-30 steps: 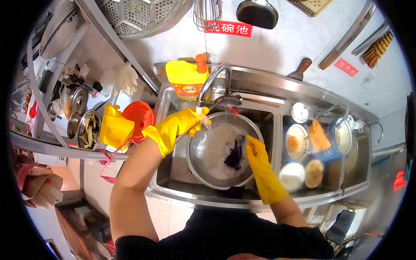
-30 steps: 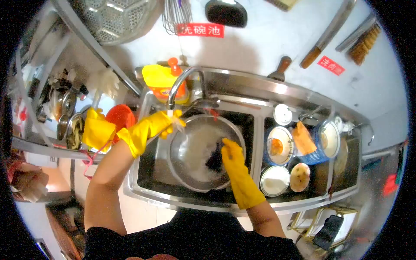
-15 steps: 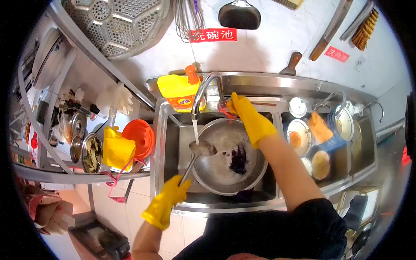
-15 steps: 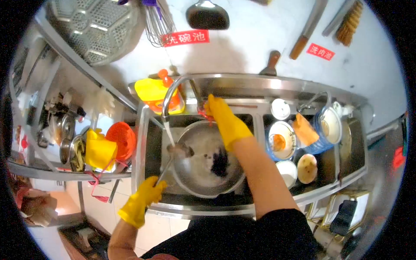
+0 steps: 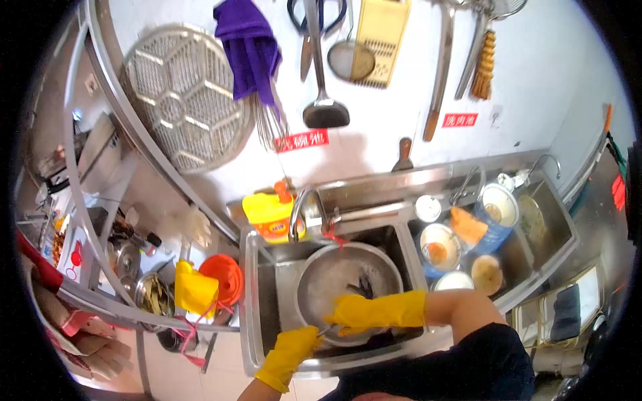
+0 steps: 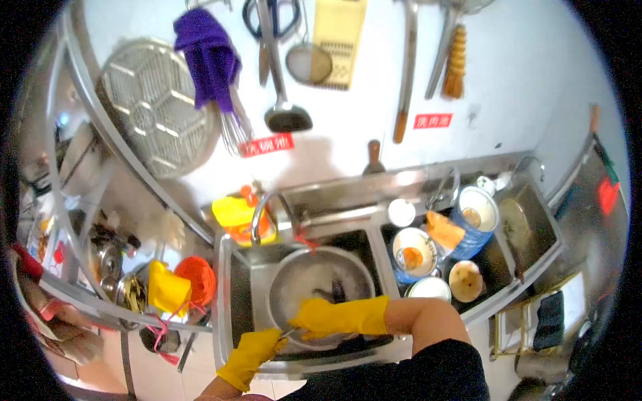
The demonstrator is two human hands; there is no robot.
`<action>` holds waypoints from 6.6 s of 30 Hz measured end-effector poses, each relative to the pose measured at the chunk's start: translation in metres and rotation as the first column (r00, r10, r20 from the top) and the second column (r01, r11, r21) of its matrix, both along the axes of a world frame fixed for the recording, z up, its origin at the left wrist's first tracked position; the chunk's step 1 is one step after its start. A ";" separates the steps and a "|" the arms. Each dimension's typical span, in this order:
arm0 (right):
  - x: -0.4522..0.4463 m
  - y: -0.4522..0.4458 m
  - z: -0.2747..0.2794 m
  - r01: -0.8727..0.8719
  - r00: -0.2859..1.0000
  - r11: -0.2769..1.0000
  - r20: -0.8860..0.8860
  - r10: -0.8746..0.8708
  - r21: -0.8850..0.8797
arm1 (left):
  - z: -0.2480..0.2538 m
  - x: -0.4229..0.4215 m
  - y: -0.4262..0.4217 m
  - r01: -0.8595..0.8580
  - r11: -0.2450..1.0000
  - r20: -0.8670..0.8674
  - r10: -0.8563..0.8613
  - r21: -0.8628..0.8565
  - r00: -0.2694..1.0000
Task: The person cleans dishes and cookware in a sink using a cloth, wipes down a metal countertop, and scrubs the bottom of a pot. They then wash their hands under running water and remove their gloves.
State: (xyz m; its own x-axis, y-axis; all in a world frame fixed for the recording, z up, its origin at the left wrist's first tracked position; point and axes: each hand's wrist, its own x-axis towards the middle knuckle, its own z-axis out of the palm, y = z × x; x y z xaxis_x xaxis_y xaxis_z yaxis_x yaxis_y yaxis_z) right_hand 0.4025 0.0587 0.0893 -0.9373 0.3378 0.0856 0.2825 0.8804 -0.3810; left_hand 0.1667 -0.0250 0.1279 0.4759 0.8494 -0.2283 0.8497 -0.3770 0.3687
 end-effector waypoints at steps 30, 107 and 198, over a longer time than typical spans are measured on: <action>0.088 0.224 0.312 0.944 0.174 0.311 -0.630 -0.756 -0.112 | -0.024 -0.034 -0.023 -0.487 0.842 0.651 0.237 0.234 0.721; -0.277 -0.020 -0.245 0.841 0.539 0.232 0.716 -0.443 -0.489 | -0.127 -0.148 0.007 -0.576 0.767 0.067 0.583 0.282 0.810; 0.139 -0.022 0.211 -0.270 0.150 0.299 -0.347 -0.926 -0.915 | 0.067 0.132 0.102 -0.097 0.990 0.864 -0.040 0.102 0.502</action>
State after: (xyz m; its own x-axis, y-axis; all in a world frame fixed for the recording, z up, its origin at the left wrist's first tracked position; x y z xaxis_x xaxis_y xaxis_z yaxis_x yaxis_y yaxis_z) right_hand 0.5417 0.0364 0.3000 -0.1505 0.9886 -0.0016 -0.5576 -0.0862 -0.8256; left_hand 0.2985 0.0768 0.1945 0.3525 0.8529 0.3851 0.1466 -0.4568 0.8774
